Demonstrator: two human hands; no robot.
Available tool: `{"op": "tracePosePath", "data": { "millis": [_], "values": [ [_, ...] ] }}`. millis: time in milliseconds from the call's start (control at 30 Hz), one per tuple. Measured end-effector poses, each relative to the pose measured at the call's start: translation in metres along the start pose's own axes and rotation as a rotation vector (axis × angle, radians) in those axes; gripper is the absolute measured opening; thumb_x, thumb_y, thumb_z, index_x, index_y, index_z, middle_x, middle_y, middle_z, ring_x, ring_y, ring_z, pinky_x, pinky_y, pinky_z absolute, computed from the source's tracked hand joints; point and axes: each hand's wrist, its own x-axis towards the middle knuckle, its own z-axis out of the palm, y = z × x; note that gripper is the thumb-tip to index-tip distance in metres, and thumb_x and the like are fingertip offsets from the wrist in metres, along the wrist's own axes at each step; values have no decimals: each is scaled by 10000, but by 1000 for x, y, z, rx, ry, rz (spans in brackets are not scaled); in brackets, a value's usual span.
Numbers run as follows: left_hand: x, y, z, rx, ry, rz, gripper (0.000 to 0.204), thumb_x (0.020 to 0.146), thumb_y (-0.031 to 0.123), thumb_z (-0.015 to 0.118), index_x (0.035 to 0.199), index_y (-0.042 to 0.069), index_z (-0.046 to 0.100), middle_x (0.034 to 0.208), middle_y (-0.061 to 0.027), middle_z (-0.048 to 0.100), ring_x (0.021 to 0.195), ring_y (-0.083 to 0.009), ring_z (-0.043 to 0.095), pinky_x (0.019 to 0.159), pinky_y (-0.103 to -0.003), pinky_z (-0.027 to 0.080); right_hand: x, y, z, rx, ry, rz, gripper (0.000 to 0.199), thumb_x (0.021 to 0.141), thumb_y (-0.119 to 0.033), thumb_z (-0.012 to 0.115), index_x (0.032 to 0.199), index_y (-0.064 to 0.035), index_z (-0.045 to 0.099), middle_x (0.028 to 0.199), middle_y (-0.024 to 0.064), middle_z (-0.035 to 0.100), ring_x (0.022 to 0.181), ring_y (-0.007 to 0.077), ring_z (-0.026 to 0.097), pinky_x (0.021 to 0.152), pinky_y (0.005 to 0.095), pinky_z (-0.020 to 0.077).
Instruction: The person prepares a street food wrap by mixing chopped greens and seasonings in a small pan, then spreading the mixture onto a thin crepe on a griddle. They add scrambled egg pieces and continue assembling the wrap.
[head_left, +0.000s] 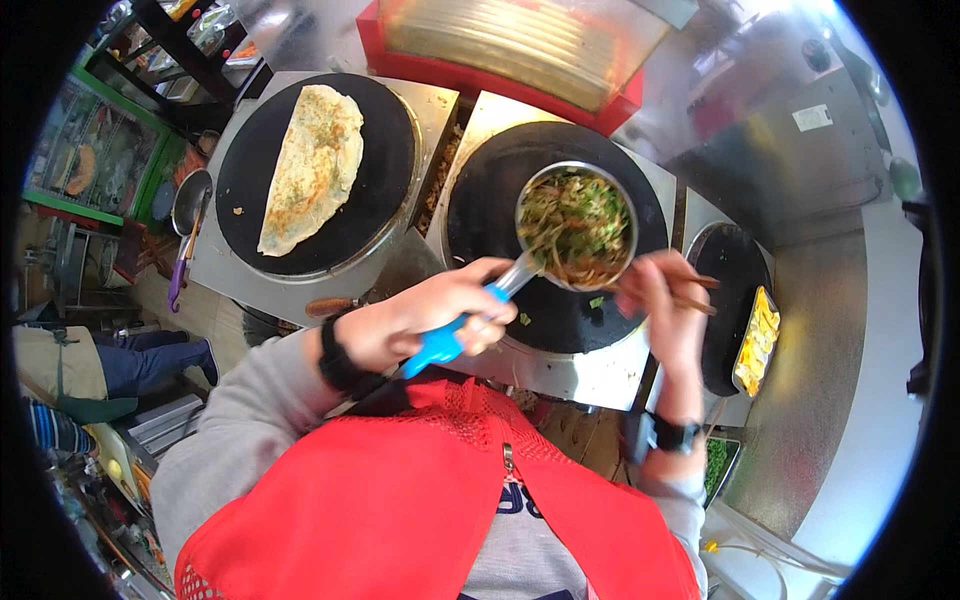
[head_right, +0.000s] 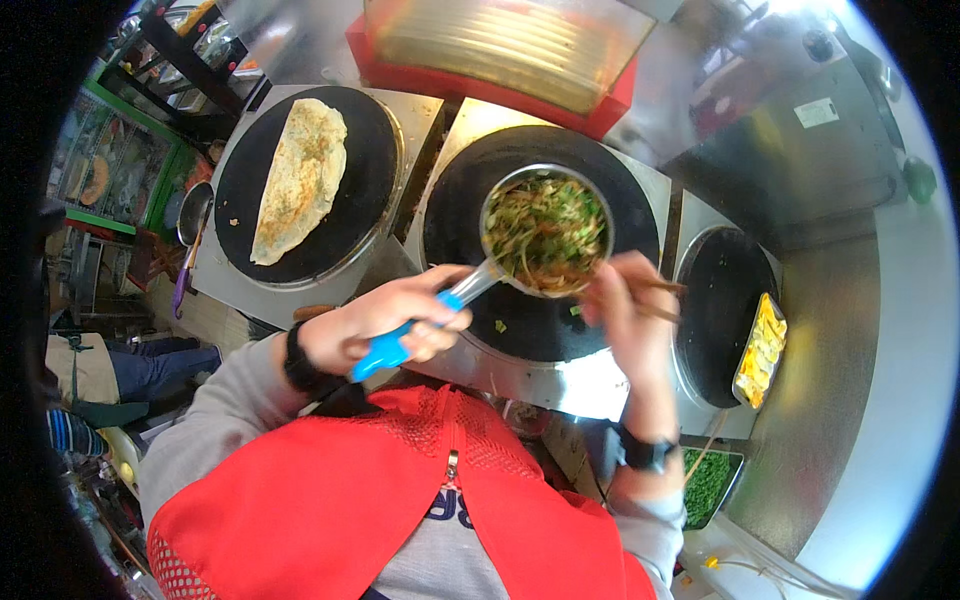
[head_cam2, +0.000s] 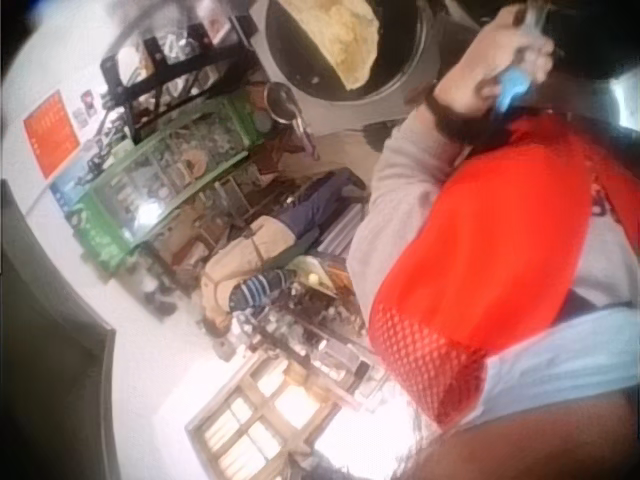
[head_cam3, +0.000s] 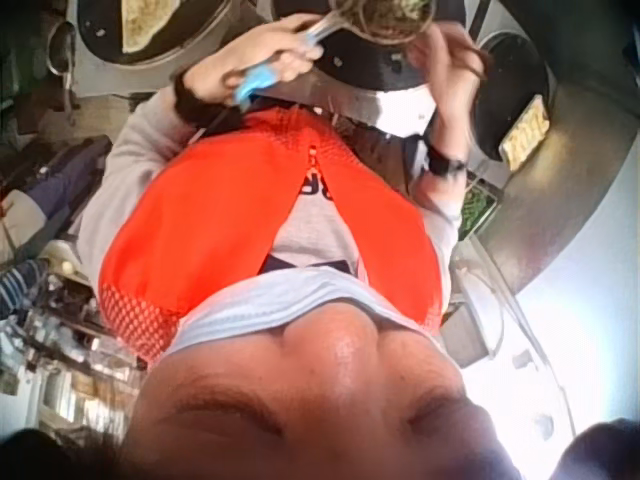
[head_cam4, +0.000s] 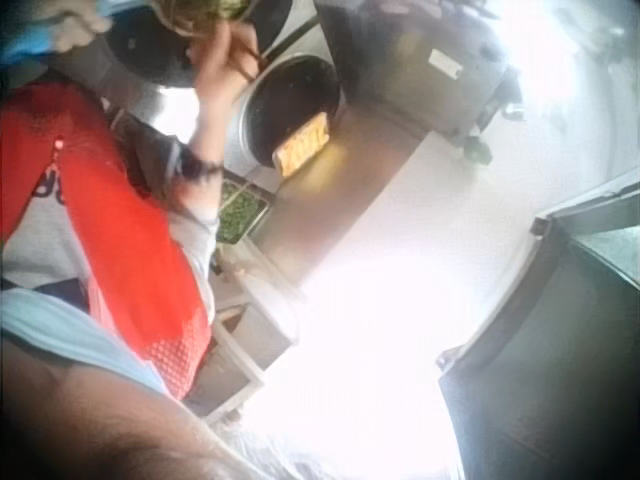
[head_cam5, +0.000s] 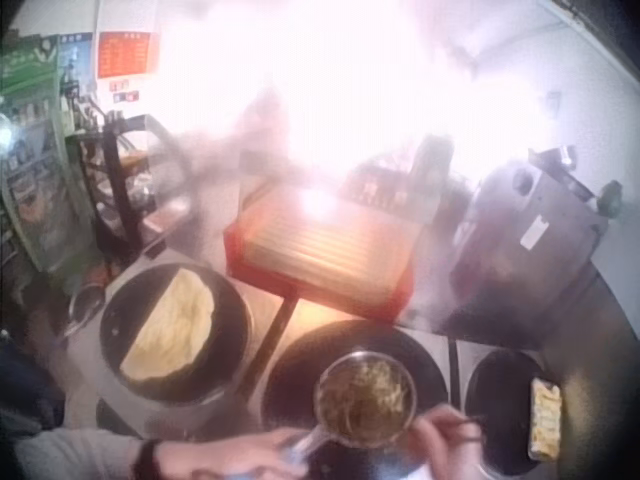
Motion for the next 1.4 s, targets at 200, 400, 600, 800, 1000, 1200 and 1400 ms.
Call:
{"op": "tracePosePath", "data": {
  "millis": [200, 400, 600, 800, 1000, 1200, 1400],
  "values": [
    [-4, -3, -9, -63, 16, 48, 569, 937, 5, 490, 1433, 193, 284, 860, -13, 436, 593, -33, 387, 466, -163, 335, 4, 4, -4, -41, 43, -148, 170, 981, -153, 559, 894, -7, 572, 716, 86, 634, 572, 111, 602, 515, 236, 497],
    [5, -5, -22, -92, -109, 44, 582, 924, -10, 487, 1438, 177, 287, 885, -21, 458, 612, -29, 410, 480, -176, 345, 16, -17, -8, -311, -67, -252, 74, 921, -33, 597, 853, -13, 618, 729, 39, 638, 622, 127, 584, 573, 262, 469],
    [15, -12, -24, -40, -142, -61, 583, 887, -47, 518, 1391, 169, 318, 835, -26, 458, 613, -67, 415, 490, -200, 339, 69, -56, 8, -410, -413, -512, 119, 905, -112, 632, 860, -5, 605, 678, 162, 570, 583, 258, 554, 587, 346, 467],
    [0, 0, -13, -21, 52, 16, 570, 906, -35, 496, 1417, 153, 324, 864, -28, 456, 612, -49, 402, 477, -172, 324, 78, -14, -50, -185, -256, -24, 219, 959, -209, 606, 871, -9, 589, 702, 66, 632, 535, 114, 589, 507, 237, 499],
    [9, -8, -5, -20, 126, 104, 613, 911, -35, 484, 1445, 191, 285, 898, -27, 461, 614, -40, 401, 481, -173, 340, 0, 75, -28, 600, 260, 133, 202, 990, -215, 547, 959, -17, 568, 793, 131, 649, 634, 196, 642, 564, 269, 541],
    [10, -9, 14, -16, 79, -17, 597, 919, -8, 508, 1441, 172, 281, 853, -13, 441, 600, -51, 398, 472, -165, 324, -19, 54, -10, 632, 673, -60, 211, 996, -221, 534, 953, -15, 549, 839, 115, 639, 686, 189, 655, 634, 264, 559],
    [5, -8, 14, 5, 99, -64, 595, 919, -24, 476, 1448, 154, 269, 872, -20, 449, 609, -40, 407, 482, -170, 351, -22, 7, -13, 95, 106, -54, 192, 984, -160, 544, 885, 4, 541, 755, 125, 630, 600, 149, 634, 546, 287, 530]
  ]
}}
